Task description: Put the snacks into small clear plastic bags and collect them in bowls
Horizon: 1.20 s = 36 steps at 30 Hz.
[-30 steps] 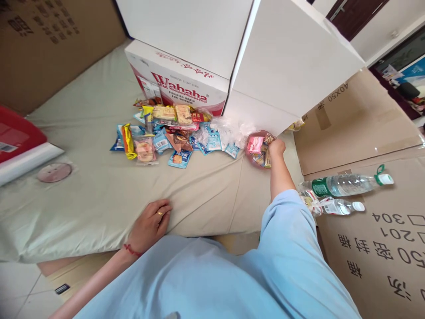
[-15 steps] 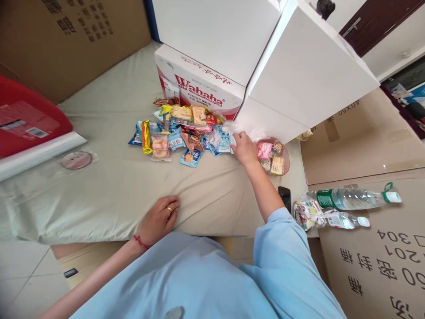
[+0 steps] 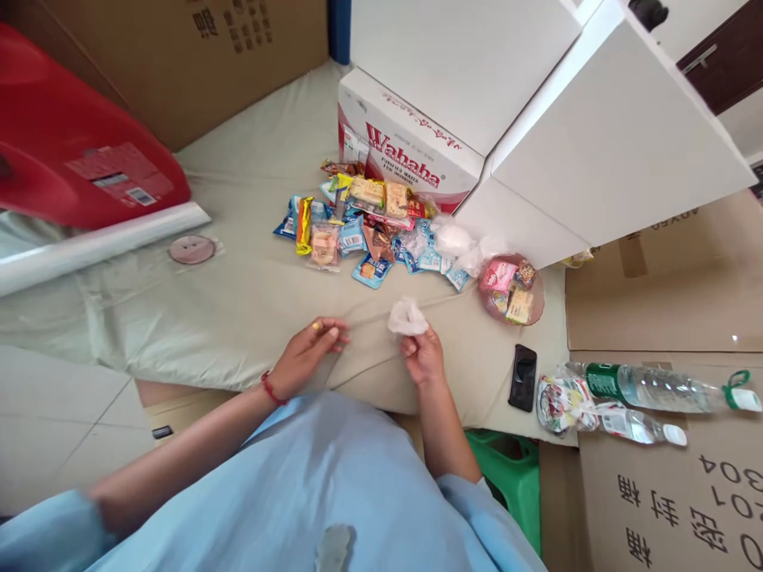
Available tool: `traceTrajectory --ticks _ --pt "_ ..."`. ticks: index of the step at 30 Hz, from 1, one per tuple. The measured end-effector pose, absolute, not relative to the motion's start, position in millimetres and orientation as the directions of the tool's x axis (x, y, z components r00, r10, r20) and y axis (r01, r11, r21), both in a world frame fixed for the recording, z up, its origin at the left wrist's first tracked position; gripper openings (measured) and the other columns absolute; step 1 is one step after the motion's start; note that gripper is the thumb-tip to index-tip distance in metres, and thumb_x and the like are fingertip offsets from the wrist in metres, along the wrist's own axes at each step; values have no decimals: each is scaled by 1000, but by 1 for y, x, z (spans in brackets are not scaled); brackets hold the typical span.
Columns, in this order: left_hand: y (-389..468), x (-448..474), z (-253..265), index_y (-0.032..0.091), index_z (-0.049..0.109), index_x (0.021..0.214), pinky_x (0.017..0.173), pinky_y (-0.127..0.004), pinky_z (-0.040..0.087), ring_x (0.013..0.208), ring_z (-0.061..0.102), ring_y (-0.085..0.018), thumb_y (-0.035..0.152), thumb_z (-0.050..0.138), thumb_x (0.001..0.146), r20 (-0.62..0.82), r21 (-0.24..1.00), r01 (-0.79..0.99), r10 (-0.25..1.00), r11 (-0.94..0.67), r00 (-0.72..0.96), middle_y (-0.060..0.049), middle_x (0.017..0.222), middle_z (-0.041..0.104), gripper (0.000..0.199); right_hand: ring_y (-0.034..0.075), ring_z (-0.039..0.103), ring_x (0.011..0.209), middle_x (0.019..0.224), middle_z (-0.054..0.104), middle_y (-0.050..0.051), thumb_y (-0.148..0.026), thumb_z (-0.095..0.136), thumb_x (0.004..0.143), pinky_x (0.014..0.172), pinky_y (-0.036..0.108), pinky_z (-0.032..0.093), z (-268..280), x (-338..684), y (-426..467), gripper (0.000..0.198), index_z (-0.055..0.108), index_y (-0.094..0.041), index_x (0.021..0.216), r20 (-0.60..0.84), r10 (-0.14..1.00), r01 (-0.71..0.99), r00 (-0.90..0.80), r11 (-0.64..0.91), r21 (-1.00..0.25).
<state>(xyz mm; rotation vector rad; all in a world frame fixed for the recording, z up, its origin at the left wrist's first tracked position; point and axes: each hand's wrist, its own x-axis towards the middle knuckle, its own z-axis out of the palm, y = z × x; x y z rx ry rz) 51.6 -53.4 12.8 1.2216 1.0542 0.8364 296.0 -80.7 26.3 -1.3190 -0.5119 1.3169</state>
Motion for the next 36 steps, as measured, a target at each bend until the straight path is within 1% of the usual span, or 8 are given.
traceTrajectory --ticks 4,12,16,18,21,25,30,36 --pt "-43 80 32 19 60 115 77 -33 59 106 67 -23 64 62 90 -226 949 -122 897 291 381 -10 119 66 51 7 33 48 74 62 -4 -42 79 74 44 21 28 25 267 -103 29 64 -24 90 -394 886 -354 246 -296 -887" --pt "-58 97 24 17 63 95 70 -30 51 73 63 -16 46 84 69 -326 878 -110 750 467 576 -2 84 69 44 13 50 61 76 60 -1 -52 73 87 60 26 46 34 280 -96 29 71 -25 98 -203 967 -48 153 -198 -979" --pt "-64 72 19 19 67 91 65 -27 47 69 60 -15 45 74 77 -287 953 31 863 302 416 0 77 66 31 15 55 69 111 64 7 -47 61 96 66 30 51 28 283 -84 33 69 -28 123 -4 979 325 205 -72 -943" --pt "-66 60 18 20 69 90 64 -27 46 69 59 -15 47 70 81 -242 970 118 908 213 343 0 76 65 28 14 57 72 128 59 9 -36 65 92 70 30 52 23 280 -75 36 68 -29 127 42 997 469 67 6 -883" --pt "-70 46 17 22 69 90 60 -27 44 64 56 -15 51 64 85 -227 964 204 925 170 306 1 74 64 30 14 58 73 109 64 6 -21 66 86 76 30 51 18 279 -58 26 75 -26 110 -37 981 568 -192 81 -819" --pt "-76 36 16 23 66 91 56 -26 41 58 52 -14 54 61 87 -242 947 261 948 185 207 4 66 59 32 14 60 71 91 65 3 -31 70 86 75 29 53 26 304 -34 17 76 -24 100 -17 1000 450 -7 -12 -893" --pt "-75 36 17 22 63 99 64 -28 50 71 64 -17 53 66 83 -225 957 211 968 198 112 -1 83 68 35 13 68 83 133 60 7 -52 70 85 76 31 60 62 350 -20 54 61 -31 134 64 862 164 503 -23 -986" --pt "-72 50 20 21 62 111 79 -35 56 84 66 -19 46 70 82 -86 963 264 991 57 101 -5 98 68 39 16 65 78 102 68 5 -52 75 84 61 27 58 66 291 -67 37 69 -24 108 -77 971 151 224 -113 -982"
